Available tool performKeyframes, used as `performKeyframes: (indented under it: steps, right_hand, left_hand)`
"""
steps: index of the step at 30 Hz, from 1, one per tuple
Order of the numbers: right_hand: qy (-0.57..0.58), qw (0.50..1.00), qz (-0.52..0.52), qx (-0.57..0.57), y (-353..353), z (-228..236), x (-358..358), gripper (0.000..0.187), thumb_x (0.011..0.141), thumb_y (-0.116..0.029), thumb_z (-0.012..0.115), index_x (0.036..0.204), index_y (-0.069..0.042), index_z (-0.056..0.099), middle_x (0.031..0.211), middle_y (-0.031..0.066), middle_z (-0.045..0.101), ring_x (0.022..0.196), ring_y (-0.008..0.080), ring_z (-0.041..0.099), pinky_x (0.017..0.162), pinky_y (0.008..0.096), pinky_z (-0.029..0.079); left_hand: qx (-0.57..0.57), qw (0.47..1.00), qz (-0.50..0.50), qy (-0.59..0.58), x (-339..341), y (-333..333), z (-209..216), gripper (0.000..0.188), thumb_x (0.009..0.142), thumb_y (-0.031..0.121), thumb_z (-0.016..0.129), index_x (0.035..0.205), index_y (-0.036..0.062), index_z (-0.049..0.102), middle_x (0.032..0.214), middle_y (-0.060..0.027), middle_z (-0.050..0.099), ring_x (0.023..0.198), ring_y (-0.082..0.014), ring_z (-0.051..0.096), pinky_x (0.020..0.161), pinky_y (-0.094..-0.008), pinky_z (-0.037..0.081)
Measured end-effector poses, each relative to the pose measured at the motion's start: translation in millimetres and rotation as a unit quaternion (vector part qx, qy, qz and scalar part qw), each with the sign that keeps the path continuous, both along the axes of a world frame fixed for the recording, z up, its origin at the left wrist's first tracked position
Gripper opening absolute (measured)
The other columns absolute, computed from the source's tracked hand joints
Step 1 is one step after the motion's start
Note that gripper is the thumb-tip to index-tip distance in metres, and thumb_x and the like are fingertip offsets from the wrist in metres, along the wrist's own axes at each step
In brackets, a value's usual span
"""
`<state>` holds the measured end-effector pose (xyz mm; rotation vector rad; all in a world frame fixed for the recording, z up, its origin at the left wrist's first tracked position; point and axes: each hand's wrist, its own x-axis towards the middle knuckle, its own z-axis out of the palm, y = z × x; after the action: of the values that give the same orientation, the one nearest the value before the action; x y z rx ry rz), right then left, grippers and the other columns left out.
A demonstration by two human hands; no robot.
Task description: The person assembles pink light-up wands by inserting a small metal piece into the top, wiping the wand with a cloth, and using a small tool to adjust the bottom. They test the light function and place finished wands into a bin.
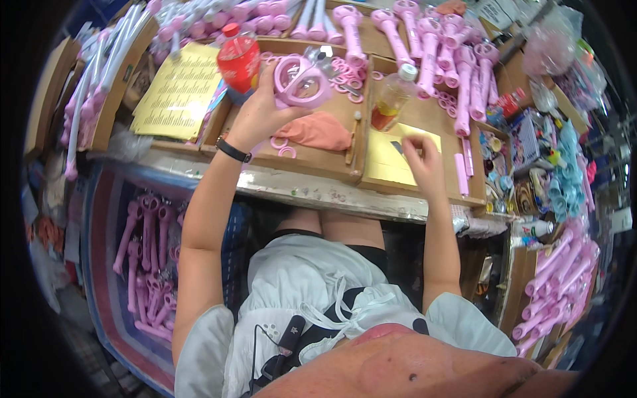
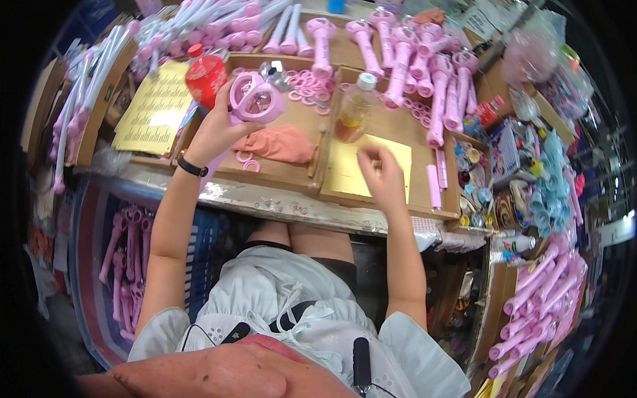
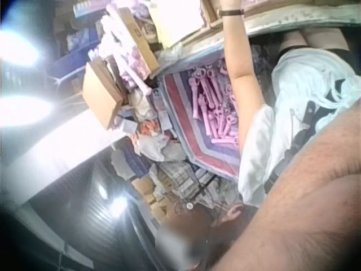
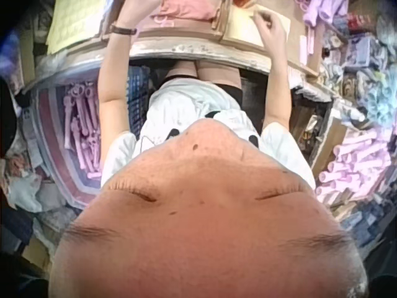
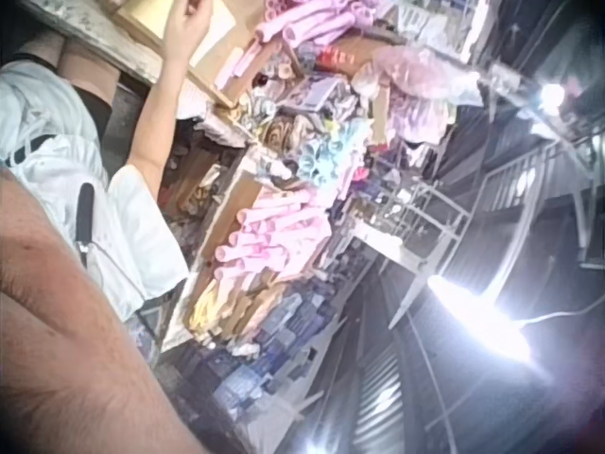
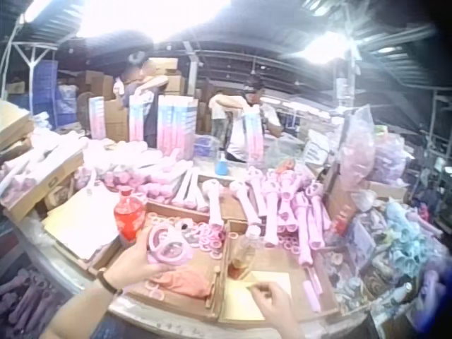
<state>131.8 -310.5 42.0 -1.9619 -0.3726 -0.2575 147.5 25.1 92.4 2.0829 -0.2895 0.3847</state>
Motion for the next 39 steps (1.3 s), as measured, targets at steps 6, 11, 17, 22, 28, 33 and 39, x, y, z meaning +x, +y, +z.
performKeyframes:
  steps: [6, 11, 17, 22, 28, 33, 39]
  right_hand:
    - [0.084, 0.897, -0.068, -0.429, -37, -2, 101, 0.037, 0.073, -0.023, 0.068, 0.102, -0.002, 0.061, 0.099, 0.0173, 0.063, 0.102, 0.0336, 0.056, 0.090, 0.0400, 0.045]
    - [0.170, 0.849, -0.084, -0.494, -62, -15, 94, 0.040, 0.070, -0.019, 0.069, 0.101, 0.003, 0.057, 0.103, 0.0240, 0.062, 0.093, 0.0385, 0.061, 0.080, 0.0442, 0.050]
    - [0.078, 0.856, -0.197, -0.472, -86, -30, 81, 0.025, 0.073, -0.005, 0.059, 0.096, 0.003, 0.054, 0.095, 0.0230, 0.061, 0.089, 0.0373, 0.062, 0.076, 0.0433, 0.051]
    - [0.081, 0.872, -0.236, -0.421, -101, -26, 89, 0.023, 0.079, -0.012, 0.059, 0.096, 0.003, 0.056, 0.094, 0.0221, 0.062, 0.088, 0.0355, 0.062, 0.077, 0.0405, 0.050]
    - [0.181, 0.955, -0.085, -0.217, -80, -26, 74, 0.034, 0.079, -0.025, 0.064, 0.100, 0.002, 0.060, 0.097, 0.0205, 0.064, 0.089, 0.0330, 0.063, 0.078, 0.0399, 0.049]
    - [0.206, 0.928, 0.037, -0.307, -58, -28, 49, 0.039, 0.073, -0.024, 0.069, 0.102, 0.001, 0.060, 0.096, 0.0201, 0.064, 0.091, 0.0331, 0.062, 0.079, 0.0389, 0.049]
    - [0.241, 0.896, -0.171, -0.332, -115, 2, 30, 0.033, 0.075, -0.021, 0.065, 0.099, 0.001, 0.059, 0.096, 0.0202, 0.064, 0.093, 0.0331, 0.061, 0.081, 0.0395, 0.048]
  left_hand:
    - [0.207, 0.962, 0.067, 0.164, 49, 16, -31, 0.095, 0.063, 0.034, 0.082, 0.133, -0.0010, 0.028, 0.108, -0.0228, 0.061, 0.101, -0.0355, 0.060, 0.083, -0.0383, 0.048]
    - [0.324, 0.923, 0.126, 0.166, 57, 10, -36, 0.100, 0.060, 0.044, 0.081, 0.133, -0.0006, 0.030, 0.110, -0.0232, 0.059, 0.101, -0.0377, 0.058, 0.084, -0.0431, 0.047]
    - [0.245, 0.964, -0.023, -0.099, 64, -90, -30, 0.103, 0.063, 0.040, 0.081, 0.136, -0.0060, 0.026, 0.123, -0.0250, 0.048, 0.112, -0.0372, 0.049, 0.096, -0.0422, 0.039]
    - [-0.054, 0.994, -0.091, 0.011, 95, -169, -48, 0.094, 0.068, 0.025, 0.077, 0.138, -0.0046, 0.021, 0.130, -0.0287, 0.040, 0.122, -0.0379, 0.042, 0.102, -0.0394, 0.036]
    - [-0.007, 0.998, -0.033, -0.057, 136, -182, -57, 0.080, 0.071, 0.021, 0.074, 0.132, -0.0046, 0.029, 0.125, -0.0245, 0.046, 0.117, -0.0345, 0.047, 0.098, -0.0379, 0.039]
    - [-0.008, 0.993, 0.028, -0.111, 144, -181, -65, 0.081, 0.070, 0.021, 0.076, 0.131, -0.0036, 0.030, 0.125, -0.0248, 0.044, 0.118, -0.0380, 0.043, 0.100, -0.0415, 0.034]
    - [0.242, 0.954, 0.019, -0.175, 90, -172, -75, 0.080, 0.072, 0.029, 0.074, 0.134, 0.0022, 0.032, 0.134, -0.0210, 0.035, 0.130, -0.0360, 0.027, 0.106, -0.0516, 0.019]
